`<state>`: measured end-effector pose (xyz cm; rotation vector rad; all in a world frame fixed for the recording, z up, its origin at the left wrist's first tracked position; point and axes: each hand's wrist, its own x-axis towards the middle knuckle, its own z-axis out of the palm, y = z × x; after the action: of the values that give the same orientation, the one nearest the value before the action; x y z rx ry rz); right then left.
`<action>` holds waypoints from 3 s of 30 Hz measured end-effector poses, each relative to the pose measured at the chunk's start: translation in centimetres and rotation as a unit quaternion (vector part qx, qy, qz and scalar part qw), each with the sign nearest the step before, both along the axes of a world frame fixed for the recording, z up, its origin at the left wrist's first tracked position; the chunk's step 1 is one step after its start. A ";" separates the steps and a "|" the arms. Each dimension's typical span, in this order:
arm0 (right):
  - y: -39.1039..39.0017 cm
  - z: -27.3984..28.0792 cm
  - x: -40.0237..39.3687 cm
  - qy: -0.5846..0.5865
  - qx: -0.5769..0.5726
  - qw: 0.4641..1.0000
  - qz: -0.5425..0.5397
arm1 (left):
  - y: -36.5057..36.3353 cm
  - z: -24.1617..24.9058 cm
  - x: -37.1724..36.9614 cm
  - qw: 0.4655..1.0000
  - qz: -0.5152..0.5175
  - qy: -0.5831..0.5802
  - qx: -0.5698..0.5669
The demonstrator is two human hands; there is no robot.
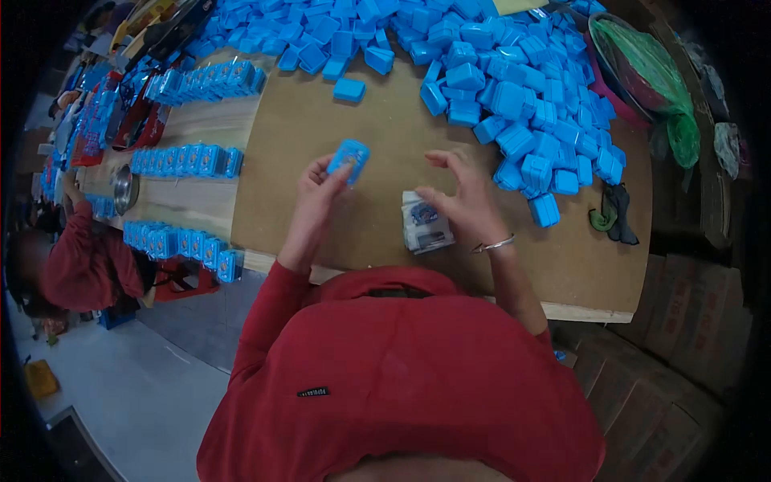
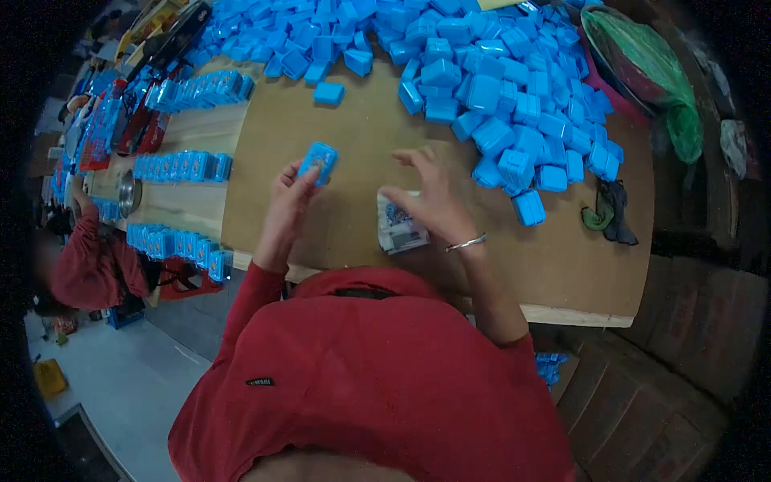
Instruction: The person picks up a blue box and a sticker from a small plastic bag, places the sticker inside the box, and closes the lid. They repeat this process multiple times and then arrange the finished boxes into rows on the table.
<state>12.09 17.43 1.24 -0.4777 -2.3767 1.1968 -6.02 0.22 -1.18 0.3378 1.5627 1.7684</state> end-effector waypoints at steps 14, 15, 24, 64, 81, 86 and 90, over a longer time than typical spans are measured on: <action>-0.9 -5.5 3.6 -0.138 0.000 0.989 -0.052 | -0.8 2.3 2.5 0.858 -0.010 0.500 -0.112; -0.7 -5.4 3.7 -0.131 -0.018 0.990 -0.048 | -0.2 2.1 3.1 0.847 -0.053 0.520 -0.099; -0.4 -4.0 4.3 0.117 -0.268 0.947 -0.137 | 6.6 -0.2 6.3 0.959 -0.265 0.099 0.005; 4.0 0.3 7.3 0.091 -0.209 0.946 -0.229 | 17.6 4.6 5.5 0.943 -0.253 0.218 0.008; 2.8 -0.5 5.5 0.078 -0.201 0.974 -0.074 | 11.0 2.4 1.5 0.819 -0.081 0.539 -0.180; 2.4 -1.0 2.8 0.101 -0.208 0.972 -0.037 | 8.9 3.0 1.2 0.927 -0.174 0.321 -0.082; 0.5 1.2 2.2 0.094 -0.270 0.957 -0.056 | 7.2 2.6 1.8 0.956 -0.219 0.195 -0.027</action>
<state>14.29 17.94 2.47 -0.6245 -1.8198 1.7529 -4.18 7.40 1.44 0.9751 1.6363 1.3620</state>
